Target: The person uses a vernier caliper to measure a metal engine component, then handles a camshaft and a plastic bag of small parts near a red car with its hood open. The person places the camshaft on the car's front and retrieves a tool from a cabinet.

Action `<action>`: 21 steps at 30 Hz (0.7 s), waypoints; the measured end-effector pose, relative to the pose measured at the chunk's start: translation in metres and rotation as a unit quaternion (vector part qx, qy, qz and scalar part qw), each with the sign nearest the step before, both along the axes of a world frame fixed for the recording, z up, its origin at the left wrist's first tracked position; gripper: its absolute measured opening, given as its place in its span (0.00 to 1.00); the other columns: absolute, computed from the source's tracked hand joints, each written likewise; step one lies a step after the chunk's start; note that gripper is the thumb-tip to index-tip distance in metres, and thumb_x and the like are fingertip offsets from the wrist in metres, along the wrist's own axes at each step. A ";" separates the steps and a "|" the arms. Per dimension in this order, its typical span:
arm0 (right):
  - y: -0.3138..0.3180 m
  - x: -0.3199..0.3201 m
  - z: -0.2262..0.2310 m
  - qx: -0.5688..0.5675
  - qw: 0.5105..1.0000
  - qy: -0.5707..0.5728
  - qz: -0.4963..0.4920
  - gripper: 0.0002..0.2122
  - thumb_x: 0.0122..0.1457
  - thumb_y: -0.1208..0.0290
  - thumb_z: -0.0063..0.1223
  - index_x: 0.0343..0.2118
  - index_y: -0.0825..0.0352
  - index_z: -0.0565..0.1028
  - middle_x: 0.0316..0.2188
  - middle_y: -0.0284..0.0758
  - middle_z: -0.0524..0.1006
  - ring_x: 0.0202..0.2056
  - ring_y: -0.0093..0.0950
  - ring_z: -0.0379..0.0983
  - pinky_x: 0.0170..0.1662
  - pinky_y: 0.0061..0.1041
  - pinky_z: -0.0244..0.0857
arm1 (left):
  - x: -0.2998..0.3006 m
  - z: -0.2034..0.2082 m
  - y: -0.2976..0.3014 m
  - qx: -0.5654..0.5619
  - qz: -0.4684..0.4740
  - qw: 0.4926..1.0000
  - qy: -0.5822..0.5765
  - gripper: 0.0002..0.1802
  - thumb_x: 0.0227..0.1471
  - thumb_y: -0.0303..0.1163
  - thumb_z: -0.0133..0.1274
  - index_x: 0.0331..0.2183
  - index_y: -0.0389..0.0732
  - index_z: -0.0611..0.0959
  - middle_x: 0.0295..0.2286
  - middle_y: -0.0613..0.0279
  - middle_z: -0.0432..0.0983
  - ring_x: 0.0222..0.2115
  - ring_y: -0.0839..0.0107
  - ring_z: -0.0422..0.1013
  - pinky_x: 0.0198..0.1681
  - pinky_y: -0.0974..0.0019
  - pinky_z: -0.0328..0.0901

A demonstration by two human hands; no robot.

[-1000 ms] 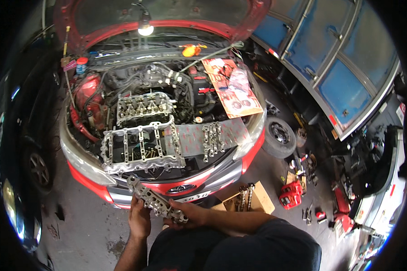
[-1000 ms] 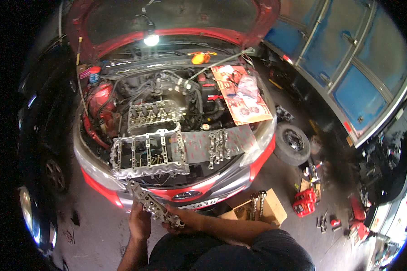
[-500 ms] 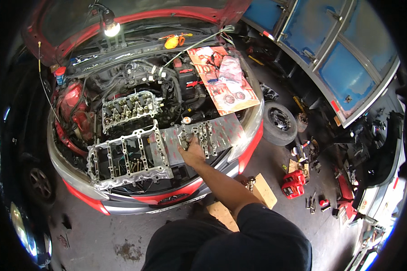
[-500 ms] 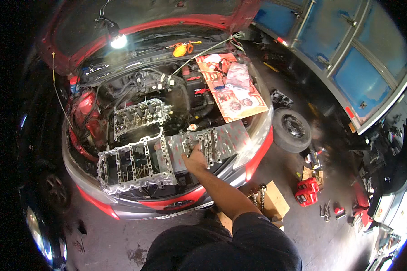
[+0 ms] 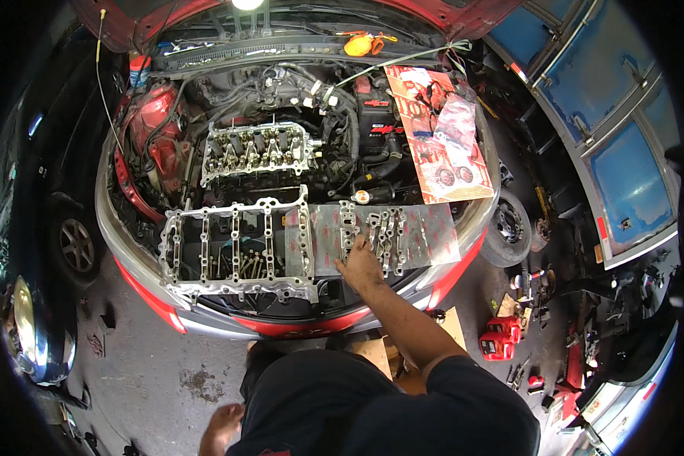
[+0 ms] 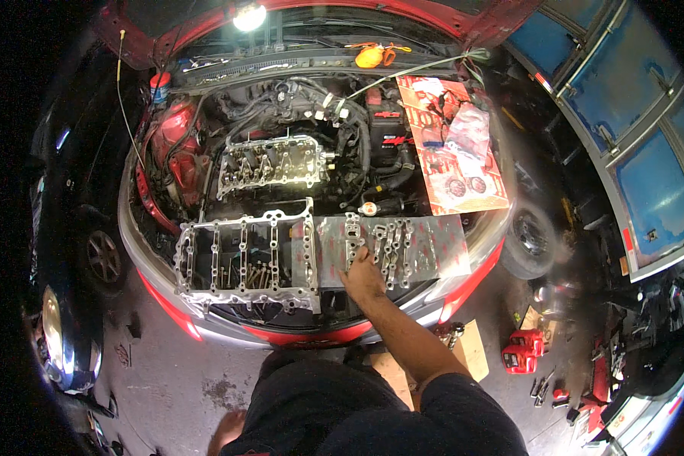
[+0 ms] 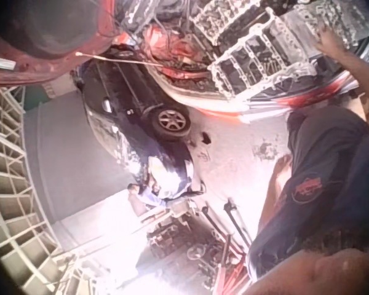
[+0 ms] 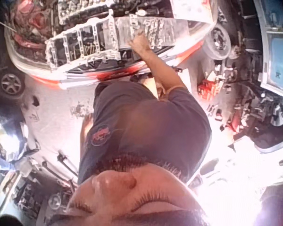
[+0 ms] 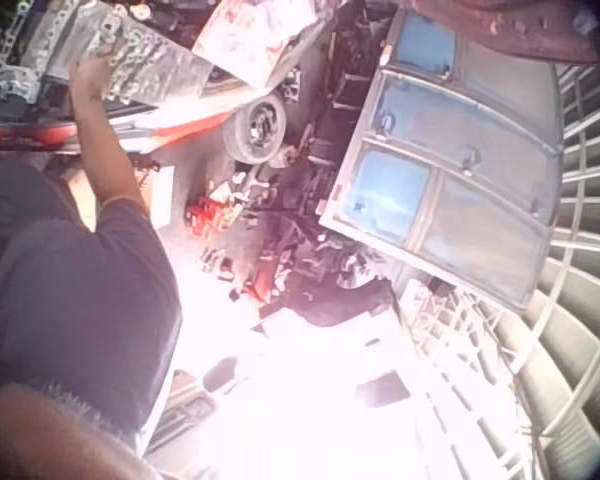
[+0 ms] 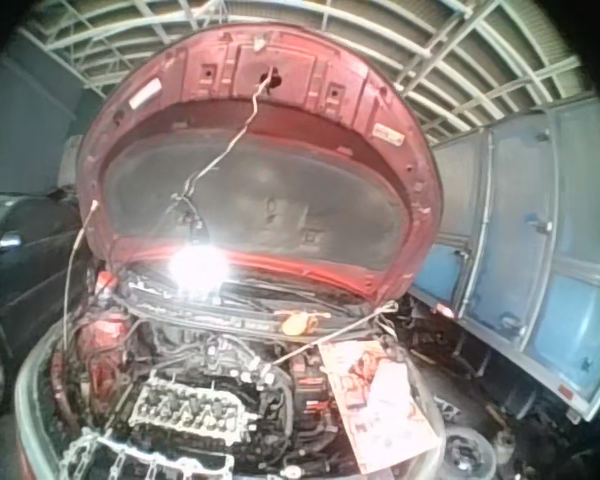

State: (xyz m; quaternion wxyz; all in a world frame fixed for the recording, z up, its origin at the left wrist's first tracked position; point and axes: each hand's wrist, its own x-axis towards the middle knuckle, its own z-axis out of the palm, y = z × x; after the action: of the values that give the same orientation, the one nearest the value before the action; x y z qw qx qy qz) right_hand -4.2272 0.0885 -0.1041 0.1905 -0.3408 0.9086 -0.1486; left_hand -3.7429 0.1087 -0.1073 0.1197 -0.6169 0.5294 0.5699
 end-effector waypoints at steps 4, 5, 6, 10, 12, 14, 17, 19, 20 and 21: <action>-0.003 0.010 0.025 0.055 0.998 0.015 -0.029 0.29 0.54 0.53 0.58 0.50 0.68 0.60 0.48 0.50 0.68 0.47 0.49 0.71 0.49 0.45 0.67 | -0.066 0.056 -0.090 -0.278 -0.185 0.937 0.101 0.14 0.50 0.29 0.59 0.39 0.38 0.76 0.29 0.58 0.73 0.29 0.73 0.69 0.35 0.67 0.65; -0.001 0.015 0.033 0.050 0.997 0.039 -0.035 0.29 0.54 0.53 0.57 0.50 0.67 0.61 0.48 0.49 0.68 0.47 0.48 0.71 0.49 0.45 0.67 | -0.081 0.086 -0.115 -0.291 -0.167 0.928 0.162 0.20 0.49 0.27 0.58 0.45 0.38 0.73 0.32 0.60 0.72 0.32 0.72 0.68 0.37 0.67 0.65; 0.003 0.021 0.040 0.045 0.996 0.067 -0.043 0.28 0.54 0.53 0.56 0.50 0.67 0.62 0.47 0.48 0.69 0.47 0.48 0.71 0.50 0.45 0.66 | -0.097 0.118 -0.136 -0.223 -0.017 0.902 0.370 0.20 0.48 0.21 0.52 0.46 0.39 0.72 0.33 0.62 0.70 0.33 0.71 0.67 0.36 0.67 0.65; 0.031 0.062 0.057 -0.024 0.994 0.077 -0.069 0.26 0.55 0.52 0.55 0.50 0.66 0.66 0.46 0.47 0.70 0.46 0.46 0.71 0.48 0.42 0.66 | -0.104 0.259 -0.204 -0.127 -0.212 0.675 0.695 0.24 0.44 0.29 0.55 0.45 0.34 0.71 0.33 0.55 0.68 0.36 0.67 0.69 0.37 0.64 0.66; 0.044 0.091 0.054 -0.034 0.995 0.067 -0.068 0.24 0.54 0.51 0.56 0.45 0.66 0.71 0.43 0.48 0.72 0.45 0.45 0.71 0.47 0.42 0.66 | -0.115 0.293 -0.252 0.025 -0.484 0.577 0.657 0.25 0.48 0.32 0.54 0.47 0.32 0.71 0.36 0.49 0.72 0.39 0.63 0.71 0.41 0.60 0.68; 0.056 0.126 0.045 0.006 0.994 0.054 -0.093 0.24 0.54 0.50 0.57 0.44 0.66 0.71 0.43 0.46 0.72 0.45 0.44 0.72 0.48 0.41 0.66 | -0.119 0.286 -0.259 -0.080 -0.527 0.557 0.636 0.25 0.47 0.31 0.54 0.47 0.32 0.71 0.37 0.49 0.72 0.39 0.63 0.71 0.42 0.60 0.68; 0.067 0.175 0.029 0.086 0.988 0.010 -0.125 0.26 0.53 0.49 0.56 0.46 0.67 0.70 0.44 0.45 0.72 0.46 0.43 0.72 0.48 0.40 0.66 | -0.134 0.267 -0.262 -0.150 -0.541 0.519 0.645 0.25 0.47 0.31 0.54 0.47 0.32 0.71 0.37 0.49 0.71 0.40 0.62 0.70 0.42 0.59 0.67; 0.075 0.204 0.022 0.103 0.981 -0.038 -0.161 0.27 0.53 0.48 0.56 0.48 0.66 0.70 0.45 0.45 0.72 0.48 0.42 0.71 0.51 0.40 0.65 | -0.150 0.261 -0.254 -0.177 -0.544 0.490 0.658 0.25 0.47 0.31 0.54 0.47 0.32 0.71 0.38 0.49 0.71 0.40 0.62 0.70 0.43 0.59 0.67; 0.080 0.221 0.020 0.116 0.972 -0.091 -0.181 0.28 0.54 0.47 0.54 0.51 0.64 0.68 0.49 0.46 0.70 0.50 0.42 0.70 0.52 0.42 0.64 | -0.160 0.260 -0.250 -0.192 -0.541 0.477 0.666 0.25 0.47 0.30 0.54 0.47 0.32 0.71 0.38 0.49 0.71 0.41 0.62 0.70 0.43 0.59 0.67; 0.081 0.230 0.015 0.159 0.962 -0.111 -0.191 0.28 0.54 0.47 0.54 0.51 0.64 0.68 0.49 0.45 0.70 0.51 0.42 0.69 0.54 0.41 0.63 | -0.171 0.261 -0.246 -0.203 -0.539 0.463 0.674 0.25 0.47 0.30 0.54 0.47 0.32 0.70 0.38 0.49 0.71 0.41 0.62 0.70 0.43 0.59 0.67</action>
State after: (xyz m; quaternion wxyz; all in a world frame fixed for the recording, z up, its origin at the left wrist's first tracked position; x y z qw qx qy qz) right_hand -3.9967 0.1690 -0.0893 0.3097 -0.1076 0.9419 -0.0730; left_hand -3.9137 -0.1370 0.1536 -0.1189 0.3596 0.7741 0.5073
